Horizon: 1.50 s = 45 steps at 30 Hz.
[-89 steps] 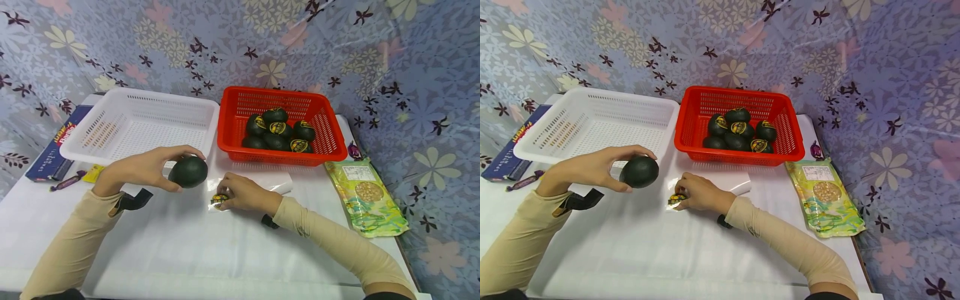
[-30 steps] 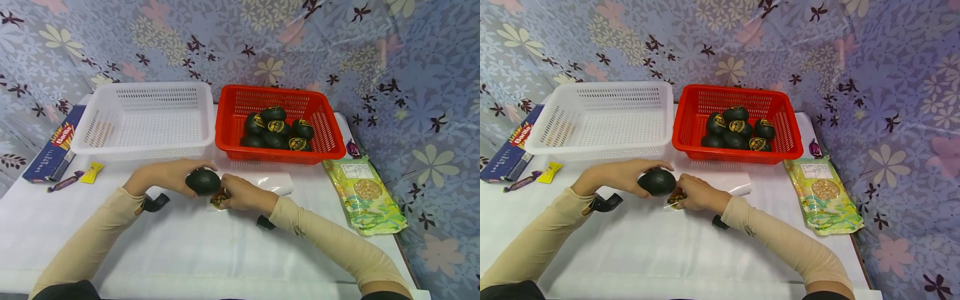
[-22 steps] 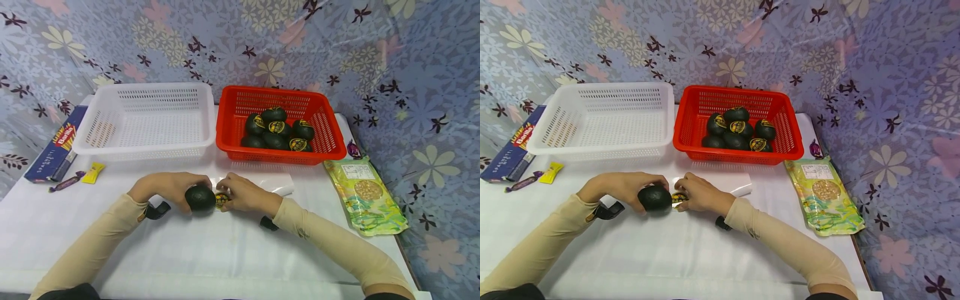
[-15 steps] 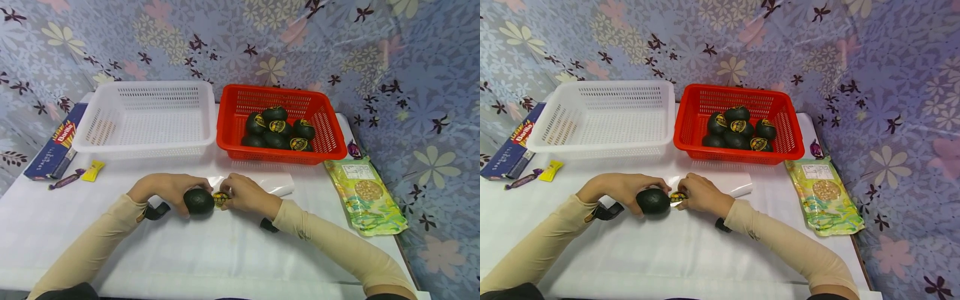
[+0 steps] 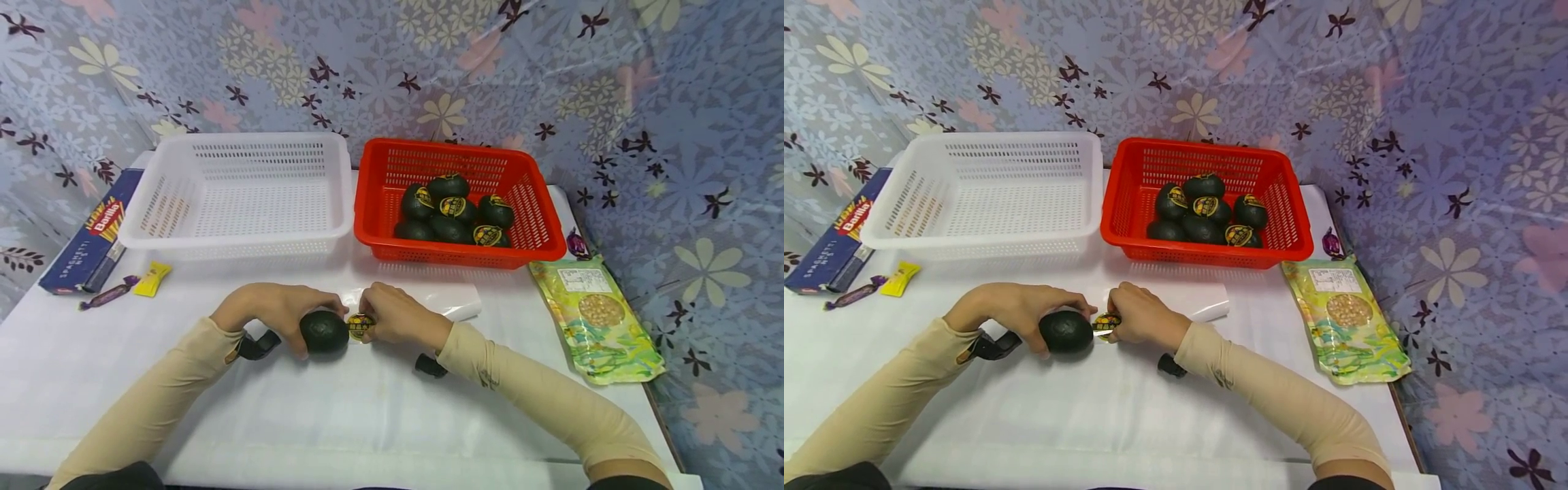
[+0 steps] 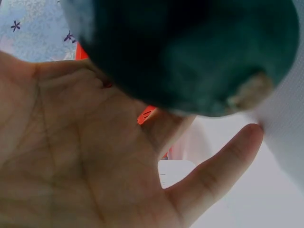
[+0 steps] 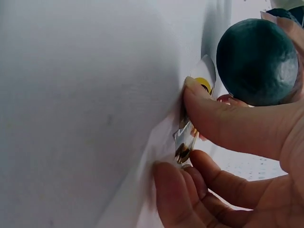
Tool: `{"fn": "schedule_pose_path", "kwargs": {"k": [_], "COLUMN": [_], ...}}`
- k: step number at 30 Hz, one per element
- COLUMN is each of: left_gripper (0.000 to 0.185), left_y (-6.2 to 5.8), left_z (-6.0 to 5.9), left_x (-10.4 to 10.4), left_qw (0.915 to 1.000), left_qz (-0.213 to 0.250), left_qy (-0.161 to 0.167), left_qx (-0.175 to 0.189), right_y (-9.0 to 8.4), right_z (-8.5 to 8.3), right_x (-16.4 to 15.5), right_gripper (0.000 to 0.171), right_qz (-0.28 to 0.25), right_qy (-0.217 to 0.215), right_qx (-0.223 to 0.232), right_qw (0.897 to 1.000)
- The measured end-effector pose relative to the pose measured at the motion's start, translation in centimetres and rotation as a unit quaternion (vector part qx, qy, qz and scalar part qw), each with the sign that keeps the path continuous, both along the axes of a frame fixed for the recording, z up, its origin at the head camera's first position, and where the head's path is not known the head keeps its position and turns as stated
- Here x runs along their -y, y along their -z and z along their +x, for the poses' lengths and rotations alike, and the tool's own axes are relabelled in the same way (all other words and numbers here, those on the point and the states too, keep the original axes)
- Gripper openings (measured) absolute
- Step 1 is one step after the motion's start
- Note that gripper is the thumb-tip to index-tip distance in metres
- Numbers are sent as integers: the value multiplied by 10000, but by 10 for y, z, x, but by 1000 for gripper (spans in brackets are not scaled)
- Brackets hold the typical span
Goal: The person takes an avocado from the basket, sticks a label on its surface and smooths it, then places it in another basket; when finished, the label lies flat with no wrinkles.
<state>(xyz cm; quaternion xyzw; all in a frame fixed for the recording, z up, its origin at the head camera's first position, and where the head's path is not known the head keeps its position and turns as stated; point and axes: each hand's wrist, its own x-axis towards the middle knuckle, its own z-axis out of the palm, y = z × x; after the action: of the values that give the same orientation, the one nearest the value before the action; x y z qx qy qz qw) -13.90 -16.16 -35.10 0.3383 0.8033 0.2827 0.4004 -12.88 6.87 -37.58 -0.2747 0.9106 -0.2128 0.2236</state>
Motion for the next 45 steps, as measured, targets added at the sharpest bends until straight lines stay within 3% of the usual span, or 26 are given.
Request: {"fn": "schedule_pose_path", "kwargs": {"k": [9,17,20,24,28,31,34,39,42,45], "left_gripper": [71,72,71,69,68,67,68,80,85,79], "left_y": [2,3,1,0,0,-1,-5,-14,-18,-24], "left_z": [1,1,1,1,0,-3,-5,-5,-2,0], "left_x": [0,-2,-1,0,3,6,5,-9,-19,-26], "left_qw": [10000,9998,9996,9995,9997,9984,9898,9561,9320,9237], "left_qz": [11,-66,-131,-200,-56,468,1239,2419,2853,2905], "left_qy": [16,38,6,-36,-77,-307,-692,-1462,-1904,-2271], "left_qx": [-78,-182,-245,-227,-236,-128,80,776,1173,1037], "right_y": [3,4,-5,-20,-37,-51,-66,-81,-84,-88], "right_z": [-4,-5,-4,-1,3,6,9,15,14,12], "right_x": [-1,-19,-28,-41,-52,-58,-62,-60,-56,-57], "right_gripper": [31,14,4,4,5,6,8,11,13,12], "right_qz": [-87,-1196,-1311,-1540,-2011,-2586,-3110,-3588,-3799,-3846], "right_qy": [34,32,-160,-219,131,444,593,473,431,543], "right_qx": [288,212,93,17,-124,-258,-387,-753,-1030,-1202], "right_qw": [9995,9926,9912,9878,9794,9646,9478,9292,9183,9136]}}
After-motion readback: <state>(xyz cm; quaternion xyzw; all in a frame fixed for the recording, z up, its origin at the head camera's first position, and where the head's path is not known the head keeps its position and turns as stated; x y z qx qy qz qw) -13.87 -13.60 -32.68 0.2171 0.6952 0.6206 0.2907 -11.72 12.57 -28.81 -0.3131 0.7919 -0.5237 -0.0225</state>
